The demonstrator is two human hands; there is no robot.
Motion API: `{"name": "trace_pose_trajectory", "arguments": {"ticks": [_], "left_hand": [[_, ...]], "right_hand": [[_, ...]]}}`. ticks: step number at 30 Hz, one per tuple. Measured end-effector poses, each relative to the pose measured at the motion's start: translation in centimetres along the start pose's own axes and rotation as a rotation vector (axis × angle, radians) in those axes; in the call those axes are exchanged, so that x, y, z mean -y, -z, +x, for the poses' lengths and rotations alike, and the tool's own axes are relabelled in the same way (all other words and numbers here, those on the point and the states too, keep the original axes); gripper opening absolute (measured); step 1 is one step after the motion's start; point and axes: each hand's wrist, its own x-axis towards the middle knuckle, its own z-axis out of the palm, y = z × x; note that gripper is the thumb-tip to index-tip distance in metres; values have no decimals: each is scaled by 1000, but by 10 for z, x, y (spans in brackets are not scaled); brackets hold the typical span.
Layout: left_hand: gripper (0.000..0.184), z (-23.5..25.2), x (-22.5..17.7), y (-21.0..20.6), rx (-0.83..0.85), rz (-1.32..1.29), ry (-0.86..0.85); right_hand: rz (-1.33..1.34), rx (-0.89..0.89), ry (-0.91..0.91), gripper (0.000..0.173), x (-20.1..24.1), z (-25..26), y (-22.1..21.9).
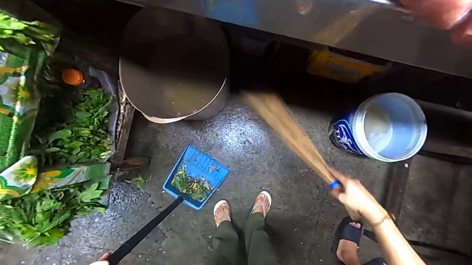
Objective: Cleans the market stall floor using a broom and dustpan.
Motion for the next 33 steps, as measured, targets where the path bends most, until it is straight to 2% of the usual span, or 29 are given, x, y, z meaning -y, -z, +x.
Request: {"name": "trace_pose_trajectory", "arguments": {"ticks": [2,5,7,10,13,16,18,20,23,25,27,30,33], "left_hand": [[33,4,10,-4,0,33,-40],[32,11,17,-9,-34,30,-49],[31,14,14,-12,-51,46,-51],[30,11,11,-18,-60,46,-56],[29,13,13,-19,-58,34,-60],[30,12,10,-27,-87,29,-71],[29,9,2,-36,-105,33,-88],[29,8,-3,-42,-109,31,-102],[29,5,-4,-43,-115,18,-99],[28,6,-8,-39,-122,6,-84],[27,6,-13,-28,-120,-25,-59],[27,11,-10,-16,-114,-36,-66],[29,11,-4,-17,-108,6,-118]], "right_hand": [[106,-17,-80,75,29,53,-2],[97,49,-165,77,55,112,-48],[-51,213,-148,80,66,107,-90],[-146,370,-53,81,57,49,-128],[-88,329,29,81,31,-22,-104],[-55,195,54,79,4,-56,-65],[-14,105,42,81,5,-45,-48],[-20,57,-1,82,30,-13,-43],[-190,162,-60,81,77,29,-69],[-349,269,-34,81,92,36,-94],[-395,276,30,82,85,21,-104],[-368,156,101,82,52,-9,-79],[-264,60,51,83,37,-24,-64]]}}
